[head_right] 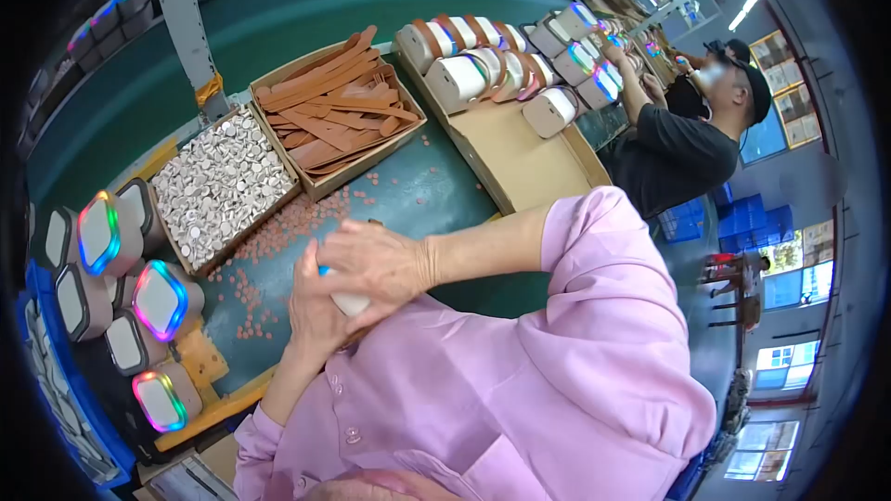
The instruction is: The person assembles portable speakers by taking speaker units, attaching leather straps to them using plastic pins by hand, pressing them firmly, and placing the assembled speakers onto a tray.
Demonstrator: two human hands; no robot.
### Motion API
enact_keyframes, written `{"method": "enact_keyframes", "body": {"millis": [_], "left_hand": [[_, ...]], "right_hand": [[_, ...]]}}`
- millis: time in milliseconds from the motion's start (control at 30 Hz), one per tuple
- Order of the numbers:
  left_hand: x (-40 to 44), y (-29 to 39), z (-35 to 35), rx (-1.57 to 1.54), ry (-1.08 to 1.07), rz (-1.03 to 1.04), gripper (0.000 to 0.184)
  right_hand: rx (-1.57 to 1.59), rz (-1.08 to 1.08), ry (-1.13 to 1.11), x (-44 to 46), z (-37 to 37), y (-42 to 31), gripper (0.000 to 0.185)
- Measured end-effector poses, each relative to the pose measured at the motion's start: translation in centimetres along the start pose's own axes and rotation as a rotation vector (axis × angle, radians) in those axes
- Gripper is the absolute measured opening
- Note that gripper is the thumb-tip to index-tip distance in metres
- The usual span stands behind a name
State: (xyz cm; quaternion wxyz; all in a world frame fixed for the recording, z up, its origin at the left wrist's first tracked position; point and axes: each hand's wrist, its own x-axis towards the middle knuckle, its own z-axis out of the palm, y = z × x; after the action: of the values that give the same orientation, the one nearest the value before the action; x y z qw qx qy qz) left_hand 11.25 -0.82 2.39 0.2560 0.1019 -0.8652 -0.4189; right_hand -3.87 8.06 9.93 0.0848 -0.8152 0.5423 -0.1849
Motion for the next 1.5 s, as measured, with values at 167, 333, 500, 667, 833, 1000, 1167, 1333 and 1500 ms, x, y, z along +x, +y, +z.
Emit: {"method": "enact_keyframes", "body": {"millis": [167,333,500,667,833,1000,1167,1333,1500], "left_hand": [[-0.6,0.0,0.3,0.115,0.007,0.036,0.097],[-0.2,2.4,0.6,0.081,0.031,-0.062,0.086],[0.4,2.9,1.2,0.117,0.011,-0.184,0.086],[0.3,3.4,0.9,0.052,0.004,-0.210,0.094],[0.0,2.9,0.7,-0.295,0.072,-0.257,0.105],[3.4,5.6,1.6,-0.539,-0.083,-0.132,0.106],[3.7,5.1,-2.6,0.038,0.016,-0.055,0.078],[0.4,0.3,-9.4,0.816,0.379,-0.014,0.065],[-2.9,-3.6,-13.7,1.149,0.360,-0.311,0.065]], "right_hand": [[-0.079,-0.015,-0.007,0.9,-1.9,0.0,0.059],[0.731,0.040,0.574,2.3,-8.5,-4.7,0.026],[0.766,0.309,0.538,1.1,1.7,-1.0,0.047],[0.839,0.400,0.424,0.1,-1.4,-0.8,0.034],[0.335,0.397,0.301,-5.2,-2.5,1.1,0.081],[0.487,0.495,0.390,-9.8,-5.5,0.7,0.085],[-0.203,0.831,0.565,-17.7,-11.3,6.4,0.073],[-0.760,1.254,0.495,-25.5,-11.7,13.5,0.074],[-1.010,1.074,0.574,-27.0,-8.4,18.4,0.066]]}}
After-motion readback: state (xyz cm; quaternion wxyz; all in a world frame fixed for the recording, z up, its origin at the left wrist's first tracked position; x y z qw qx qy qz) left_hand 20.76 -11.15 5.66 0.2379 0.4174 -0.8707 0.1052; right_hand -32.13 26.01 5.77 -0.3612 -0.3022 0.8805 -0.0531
